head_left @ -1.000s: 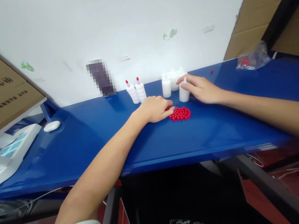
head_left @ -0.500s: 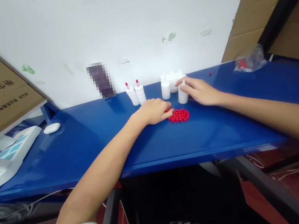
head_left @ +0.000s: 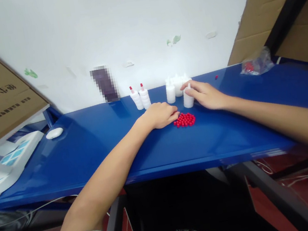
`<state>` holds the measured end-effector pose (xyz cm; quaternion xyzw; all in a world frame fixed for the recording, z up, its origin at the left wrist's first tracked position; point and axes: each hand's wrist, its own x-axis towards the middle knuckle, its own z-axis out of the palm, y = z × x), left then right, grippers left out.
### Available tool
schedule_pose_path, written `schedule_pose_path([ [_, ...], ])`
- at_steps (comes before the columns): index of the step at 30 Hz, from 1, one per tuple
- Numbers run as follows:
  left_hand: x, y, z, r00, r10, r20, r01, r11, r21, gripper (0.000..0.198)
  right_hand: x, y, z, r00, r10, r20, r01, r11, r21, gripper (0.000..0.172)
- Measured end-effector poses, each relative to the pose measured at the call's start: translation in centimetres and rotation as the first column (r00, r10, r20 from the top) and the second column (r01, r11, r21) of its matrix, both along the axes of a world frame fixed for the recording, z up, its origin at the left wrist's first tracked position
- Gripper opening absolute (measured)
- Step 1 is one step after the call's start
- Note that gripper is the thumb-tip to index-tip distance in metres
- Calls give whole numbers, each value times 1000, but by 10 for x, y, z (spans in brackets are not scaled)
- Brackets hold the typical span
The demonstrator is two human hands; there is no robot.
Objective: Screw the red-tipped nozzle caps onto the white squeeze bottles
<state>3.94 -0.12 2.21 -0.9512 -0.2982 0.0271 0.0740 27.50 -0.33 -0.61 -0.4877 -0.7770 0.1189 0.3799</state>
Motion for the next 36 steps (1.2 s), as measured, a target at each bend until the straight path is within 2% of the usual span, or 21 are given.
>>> schedule_pose_path([
  [10,1,-1,1,998,10,-55,-10,1000,6,45,-1,-2,1,1000,-5,-16,4,1000,-15,40],
  [14,0,2,-3,999,10,-43,-10,1000,9,45,-4,-6,3,997,60,-40,-62,997,-40,39],
  [17,-3,7,-9,999,-12,49,15,999,-48,43,-7,-7,3,989,140,-50,-142,989,-50,40],
  [19,-6,12,-13,983,-20,180,43,991,-124,43,-8,-8,2,984,171,-48,-173,984,-37,42],
  [21,-7,16,-18,940,-5,342,81,975,-209,44,-8,-7,1,982,183,-40,-185,982,-28,43],
  [24,-6,18,-21,825,50,564,175,924,-339,49,-7,-7,-1,977,211,-7,-211,977,-23,42],
  [28,-4,17,-21,689,167,705,247,860,-446,50,-8,-6,-2,977,207,52,-208,978,17,37],
  [31,-3,16,-22,640,180,747,236,879,-414,51,-9,-6,-2,984,164,73,-168,984,62,33],
  [36,-6,6,-22,564,84,822,205,949,-238,51,-12,-16,1,986,135,95,-142,987,73,30],
])
